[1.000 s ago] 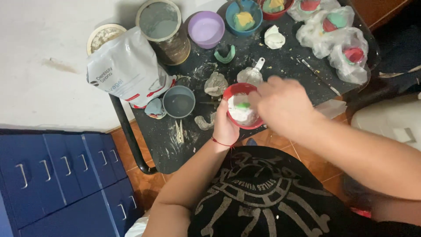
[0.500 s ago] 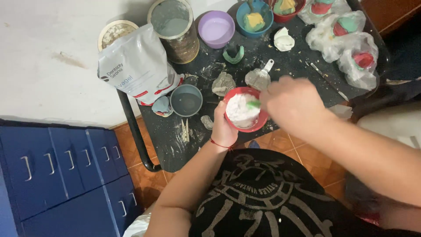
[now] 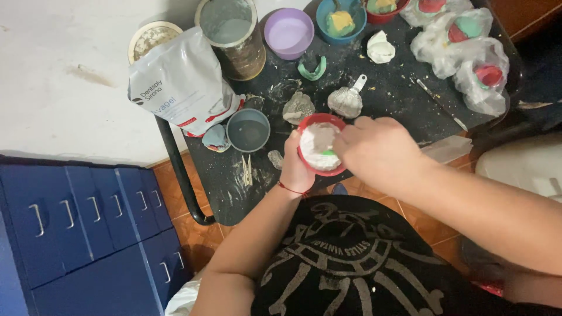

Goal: The person mixes a white powder with a liquid in a red bowl using a green spatula. They add more powder from a bag and water from a purple bowl, stirring until a pink paste forms. The person then applies the paste to a dental mold and places it on the table.

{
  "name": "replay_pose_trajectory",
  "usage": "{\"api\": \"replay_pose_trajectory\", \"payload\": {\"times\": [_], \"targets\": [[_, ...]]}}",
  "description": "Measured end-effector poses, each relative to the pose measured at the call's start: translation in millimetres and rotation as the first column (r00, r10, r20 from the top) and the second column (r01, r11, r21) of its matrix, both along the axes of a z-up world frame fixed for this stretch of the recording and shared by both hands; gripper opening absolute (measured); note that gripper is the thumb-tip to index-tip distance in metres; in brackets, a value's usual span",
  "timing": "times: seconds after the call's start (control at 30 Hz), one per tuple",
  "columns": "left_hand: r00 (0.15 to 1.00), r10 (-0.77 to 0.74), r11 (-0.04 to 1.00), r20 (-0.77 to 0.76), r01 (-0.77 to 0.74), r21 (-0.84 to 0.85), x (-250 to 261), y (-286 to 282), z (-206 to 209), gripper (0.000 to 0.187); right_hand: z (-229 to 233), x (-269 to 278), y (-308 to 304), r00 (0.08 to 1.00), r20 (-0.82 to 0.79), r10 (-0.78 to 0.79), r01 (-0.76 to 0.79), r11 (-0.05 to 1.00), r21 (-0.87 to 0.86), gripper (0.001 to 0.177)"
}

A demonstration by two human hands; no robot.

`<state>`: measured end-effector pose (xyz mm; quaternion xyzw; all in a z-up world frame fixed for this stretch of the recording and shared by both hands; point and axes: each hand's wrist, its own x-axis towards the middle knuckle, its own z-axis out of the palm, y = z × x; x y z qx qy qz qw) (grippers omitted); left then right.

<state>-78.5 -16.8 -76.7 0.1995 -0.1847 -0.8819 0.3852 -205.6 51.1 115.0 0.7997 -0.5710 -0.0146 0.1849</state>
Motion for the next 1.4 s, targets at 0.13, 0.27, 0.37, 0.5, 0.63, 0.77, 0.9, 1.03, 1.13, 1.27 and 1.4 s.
{"api": "replay_pose_trajectory", "payload": {"times": [0.13, 0.27, 0.37, 0.5, 0.63, 0.77, 0.9, 1.03, 1.13, 1.27, 1.4], "targets": [[0.999, -0.032, 0.999, -0.007, 0.032, 0.025, -4, 6, 4, 0.054, 1, -11, -16, 1.000, 0.007, -0.019, 0.020, 0.999, -0.051, 0.012], [0.998, 0.020, 0.998, 0.064, -0.024, 0.053, 4, -6, 19, 0.045, 2, -16, -2, 0.995, -0.095, -0.035, 0.036, 0.999, 0.007, 0.014], [0.999, -0.008, 0.999, 0.033, 0.006, 0.050, 2, -7, 24, 0.047, -6, 2, 3, 0.999, 0.005, 0.051, -0.051, 0.998, -0.044, 0.018], [0.998, -0.054, 0.996, 0.031, 0.052, 0.073, -1, 0, 23, 0.048, -9, -10, -14, 0.999, 0.004, 0.037, -0.036, 0.996, -0.086, 0.016], [0.997, -0.013, 0.997, 0.080, 0.007, 0.078, 5, -6, 38, 0.044, -10, -17, -3, 1.000, -0.014, -0.020, 0.020, 0.998, -0.060, 0.016], [0.997, 0.015, 0.997, 0.080, -0.022, 0.080, 0, -4, 33, 0.045, -19, 0, 7, 0.997, 0.051, 0.058, -0.056, 0.998, -0.043, 0.017], [0.997, -0.057, 0.996, 0.057, 0.053, 0.066, 2, 2, 31, 0.043, -32, -11, -11, 0.998, 0.001, 0.069, -0.068, 0.990, -0.124, 0.020], [0.997, -0.027, 1.000, 0.078, 0.026, 0.011, 10, -7, 40, 0.049, -21, -21, -7, 0.995, 0.047, -0.091, 0.093, 0.995, -0.046, 0.018], [0.996, 0.055, 0.998, 0.066, -0.055, -0.003, 9, -14, 10, 0.046, -8, -6, 3, 0.956, 0.065, -0.287, 0.266, 0.937, 0.225, 0.016], [0.983, 0.178, 0.984, 0.038, -0.177, -0.021, 9, -11, 27, 0.036, -5, 11, -1, 0.774, 0.224, -0.592, 0.357, 0.701, 0.617, 0.033], [0.975, 0.212, 0.977, 0.072, -0.209, -0.052, 14, -11, 28, 0.036, 6, -3, -22, 0.617, 0.214, -0.758, 0.255, 0.449, 0.856, 0.045]]}}
